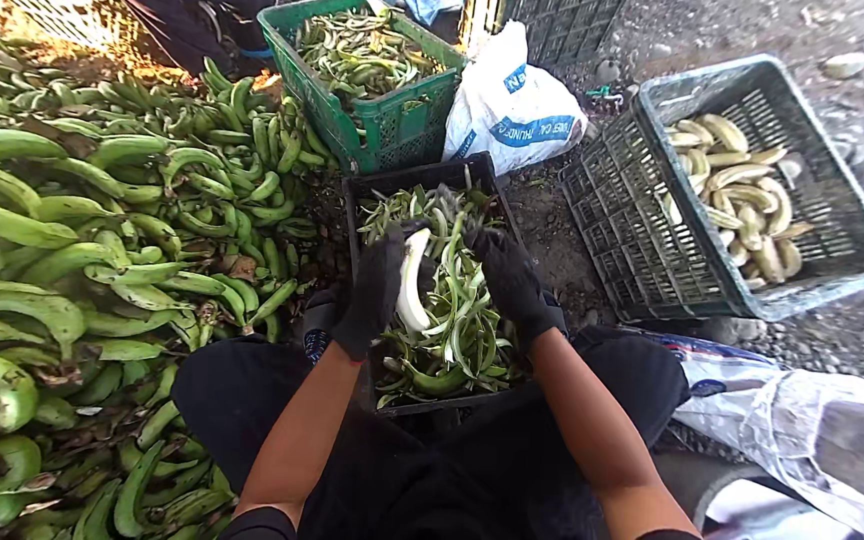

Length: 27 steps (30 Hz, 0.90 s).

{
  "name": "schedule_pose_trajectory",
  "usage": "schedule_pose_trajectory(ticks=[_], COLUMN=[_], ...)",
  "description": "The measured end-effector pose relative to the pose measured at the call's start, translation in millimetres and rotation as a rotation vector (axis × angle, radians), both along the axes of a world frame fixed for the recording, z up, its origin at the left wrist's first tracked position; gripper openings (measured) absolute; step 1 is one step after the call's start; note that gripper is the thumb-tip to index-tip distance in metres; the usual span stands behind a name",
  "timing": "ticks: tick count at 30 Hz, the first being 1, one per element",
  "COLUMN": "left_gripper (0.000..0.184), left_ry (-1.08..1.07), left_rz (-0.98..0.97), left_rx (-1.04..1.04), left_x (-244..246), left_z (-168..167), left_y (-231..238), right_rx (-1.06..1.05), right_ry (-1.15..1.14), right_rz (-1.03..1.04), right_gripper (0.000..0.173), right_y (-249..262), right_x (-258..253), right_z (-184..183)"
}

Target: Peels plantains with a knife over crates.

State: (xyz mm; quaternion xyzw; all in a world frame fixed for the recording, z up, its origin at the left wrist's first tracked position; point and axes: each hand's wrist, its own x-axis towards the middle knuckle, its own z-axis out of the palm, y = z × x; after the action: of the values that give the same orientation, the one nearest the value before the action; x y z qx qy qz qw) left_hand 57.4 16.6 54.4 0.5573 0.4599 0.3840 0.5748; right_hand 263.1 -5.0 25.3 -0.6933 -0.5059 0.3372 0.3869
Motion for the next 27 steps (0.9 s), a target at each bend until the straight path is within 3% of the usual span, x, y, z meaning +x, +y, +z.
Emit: schedule_pose_trajectory(ticks=[2,4,6,10,12,15,18,21,24,25,27], left_gripper=[0.054,0.044,0.047,0.056,0.055,0.048,0.046,0.051,0.056,0.054,0.054], left_ry=[-0.027,0.148,0.39,0.931,1.07,1.139,0.947,0.38,-0.182,-0.242,-0.083], left_rz=[0.01,0.029,-0.058,-0.438,-0.66,-0.938,-0.875,-0.556,-0.517,-0.513,-0.495], left_rx=[0.018,0.07,0.068,0.05,-0.014,-0.134,-0.007,0.186,0.351,0.443,0.624], left_x=[-4,-14,-24,-35,-37,-20,21,105,171,182,185], left_z=[2,-6,-13,-40,-55,-44,-18,46,102,108,99], left_y=[11,17,17,3,-12,-19,-3,14,17,15,3], right_rx=[0.062,0.145,0.177,0.206,0.204,0.283,0.464,0.689,0.929,0.965,0.993], right_ry=[0.083,0.147,0.161,0.222,0.296,0.383,0.493,0.581,0.662,0.71,0.706], right_rz=[-0.027,-0.056,-0.084,-0.138,-0.188,-0.254,-0.373,-0.624,-0.746,-0.787,-0.791], right_gripper=[0.054,0.044,0.038,0.033,0.033,0.04,0.05,0.049,0.056,0.063,0.067], right_y=[-5,-11,-17,-34,-44,-59,-73,-85,-94,-96,-103], right_x=[6,13,23,38,48,73,102,117,135,139,141], right_z=[13,20,27,45,52,58,68,86,83,81,77])
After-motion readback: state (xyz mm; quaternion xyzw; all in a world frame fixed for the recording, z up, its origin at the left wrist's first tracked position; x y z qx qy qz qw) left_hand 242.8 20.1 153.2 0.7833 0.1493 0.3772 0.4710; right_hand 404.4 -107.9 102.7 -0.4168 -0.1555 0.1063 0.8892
